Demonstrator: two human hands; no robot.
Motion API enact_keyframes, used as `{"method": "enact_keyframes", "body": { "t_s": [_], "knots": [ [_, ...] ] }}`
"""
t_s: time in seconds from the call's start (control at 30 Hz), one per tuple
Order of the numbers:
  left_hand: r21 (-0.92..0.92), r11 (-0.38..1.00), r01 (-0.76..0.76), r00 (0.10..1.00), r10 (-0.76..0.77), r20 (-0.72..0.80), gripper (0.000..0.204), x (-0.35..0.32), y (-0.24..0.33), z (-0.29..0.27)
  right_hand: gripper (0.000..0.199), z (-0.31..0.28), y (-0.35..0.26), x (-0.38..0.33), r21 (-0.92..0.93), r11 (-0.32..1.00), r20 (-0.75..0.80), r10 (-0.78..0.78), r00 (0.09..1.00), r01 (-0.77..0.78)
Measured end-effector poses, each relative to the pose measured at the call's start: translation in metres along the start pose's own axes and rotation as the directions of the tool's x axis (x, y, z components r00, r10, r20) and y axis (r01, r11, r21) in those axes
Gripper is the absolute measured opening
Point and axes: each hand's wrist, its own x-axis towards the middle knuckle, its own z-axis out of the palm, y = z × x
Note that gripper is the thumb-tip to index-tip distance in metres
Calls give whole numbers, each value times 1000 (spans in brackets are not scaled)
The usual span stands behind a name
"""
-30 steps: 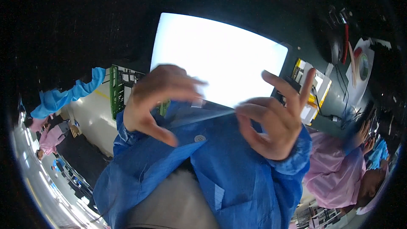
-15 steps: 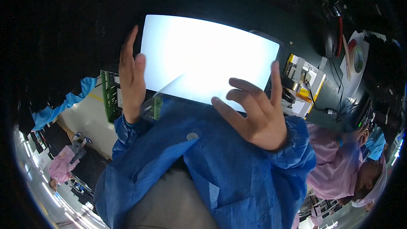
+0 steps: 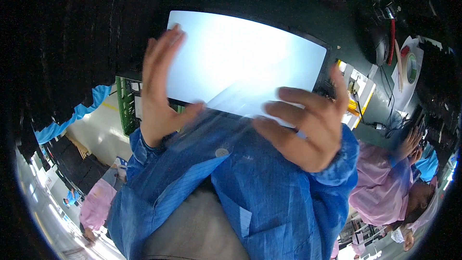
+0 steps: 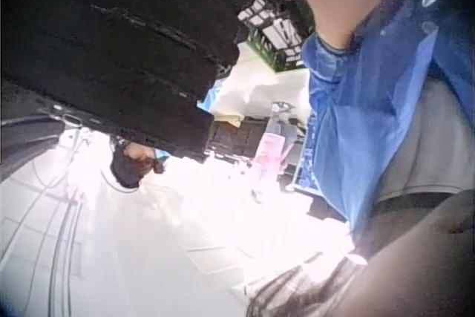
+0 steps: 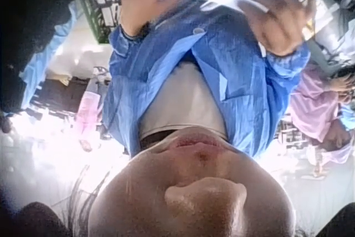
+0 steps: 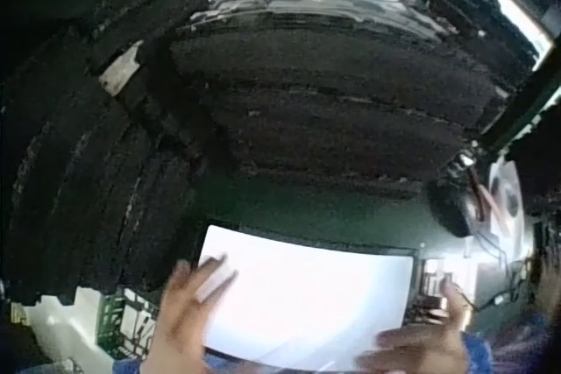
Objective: The person tests internal components of tablet devices and connects ribbon cables to them. This is done by hand, using a spudger and tweezers to manipulate the small components.
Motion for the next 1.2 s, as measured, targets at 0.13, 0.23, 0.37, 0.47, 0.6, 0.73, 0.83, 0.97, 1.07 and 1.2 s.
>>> {"method": "enact_keyframes", "body": {
  "t_s": [0.13,0.23,0.37,0.47,0.6,0.73,0.83,0.97,1.07,1.2],
  "knots": [
    [90,949,302,943,-283,-173,63,-8,-20,6,17,-28,20,-11,201,888,-49,430,901,-413],
    [84,927,364,927,-353,-127,57,-16,-22,18,18,-25,36,-18,-95,715,47,698,714,-693],
    [-213,869,446,858,-483,-176,50,-17,-23,22,10,-20,36,-28,152,732,226,628,744,-664],
    [-397,826,399,843,-501,-195,46,-17,-24,17,16,-21,29,-34,192,669,207,688,696,-718],
    [-491,791,365,801,-536,-267,51,-19,-24,16,22,-24,20,-41,309,620,34,751,659,-722],
    [-604,719,343,750,-597,-285,54,-18,-23,18,13,-28,17,-46,372,570,-56,801,596,-732],
    [-551,751,365,765,-579,-283,57,-14,-22,17,11,-29,19,-47,297,475,-33,872,489,-828],
    [-501,792,349,854,-489,-178,52,-14,-26,14,7,-27,25,-41,342,516,53,824,565,-785],
    [-309,870,385,892,-436,-117,48,-20,-32,12,6,-27,23,-29,336,707,69,641,765,-623],
    [-381,883,276,924,-352,-147,56,-16,-29,-1,8,-24,11,-1,260,898,-16,373,928,-357]
  ]
}}
